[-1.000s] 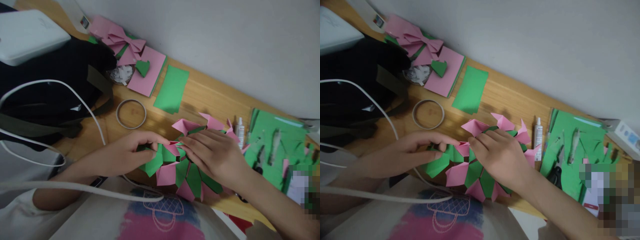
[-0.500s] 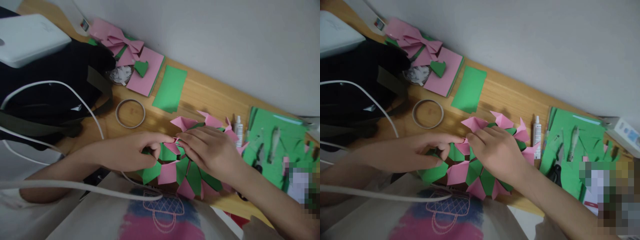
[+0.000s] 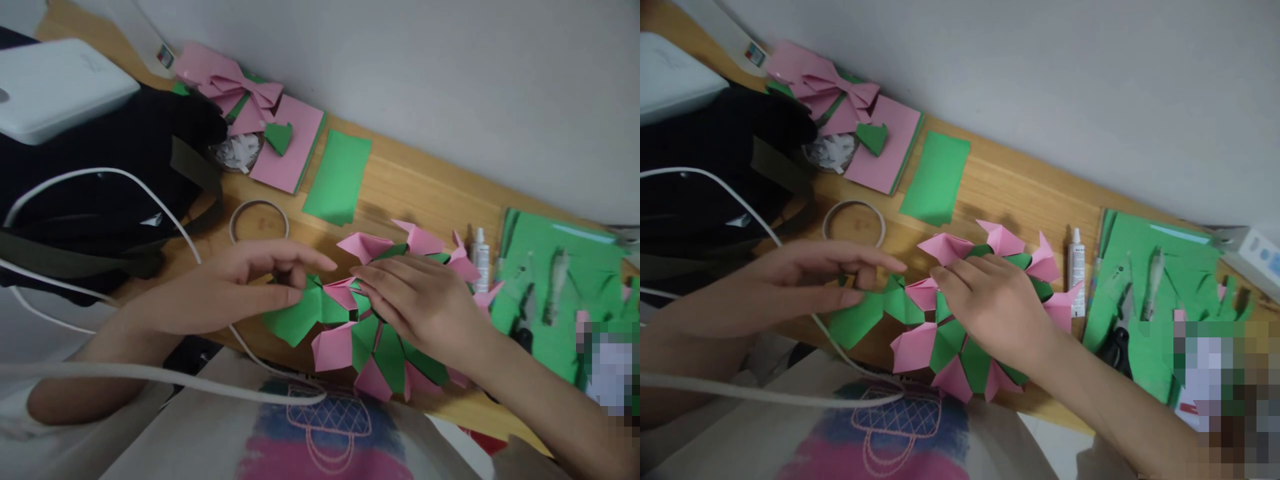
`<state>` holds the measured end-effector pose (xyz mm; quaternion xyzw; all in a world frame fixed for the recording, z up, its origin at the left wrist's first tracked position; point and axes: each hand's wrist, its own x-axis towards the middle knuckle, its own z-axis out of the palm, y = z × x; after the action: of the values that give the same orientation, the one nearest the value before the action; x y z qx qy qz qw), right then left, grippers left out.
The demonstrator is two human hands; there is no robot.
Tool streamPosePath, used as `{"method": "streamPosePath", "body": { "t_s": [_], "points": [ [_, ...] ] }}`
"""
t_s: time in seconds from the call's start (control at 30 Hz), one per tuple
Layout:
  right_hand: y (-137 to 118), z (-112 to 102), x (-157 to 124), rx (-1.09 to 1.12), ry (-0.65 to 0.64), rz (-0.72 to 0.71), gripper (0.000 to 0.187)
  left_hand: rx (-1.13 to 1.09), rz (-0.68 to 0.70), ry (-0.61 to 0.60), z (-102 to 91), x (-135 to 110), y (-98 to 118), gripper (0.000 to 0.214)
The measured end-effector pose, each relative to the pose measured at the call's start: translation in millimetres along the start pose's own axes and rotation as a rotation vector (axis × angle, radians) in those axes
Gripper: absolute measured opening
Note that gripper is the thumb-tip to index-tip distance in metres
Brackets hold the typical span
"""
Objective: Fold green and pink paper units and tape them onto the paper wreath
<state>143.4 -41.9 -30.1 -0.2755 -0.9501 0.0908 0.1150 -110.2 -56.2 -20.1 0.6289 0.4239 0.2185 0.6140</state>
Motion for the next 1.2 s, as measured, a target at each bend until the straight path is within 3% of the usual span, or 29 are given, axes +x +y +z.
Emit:
{"method": "streamPosePath", "body": {
  "t_s": [0.1, 0.2, 0.47, 1.2],
  "points": [
    [0.3, 1.2, -0.8, 0.002, 0.001, 0.001, 0.022, 0.026, 0.077, 0.256, 0.3, 2.7, -3.3, 0.026],
    [0.5, 2.3, -0.9, 0.010, 0.006, 0.006, 0.022, 0.098, 0.175, 0.361, 1.6, 6.6, -8.7, 0.020],
    [-0.1, 2.6, 0.1, 0.039, 0.025, 0.011, 0.022, 0.254, 0.236, 0.369, 6.2, 13.5, -17.2, 0.019],
    [0.3, 2.9, -0.7, 0.034, 0.025, 0.013, 0.020, 0.308, 0.288, 0.330, 13.5, 19.3, -19.4, 0.025]
  ]
}}
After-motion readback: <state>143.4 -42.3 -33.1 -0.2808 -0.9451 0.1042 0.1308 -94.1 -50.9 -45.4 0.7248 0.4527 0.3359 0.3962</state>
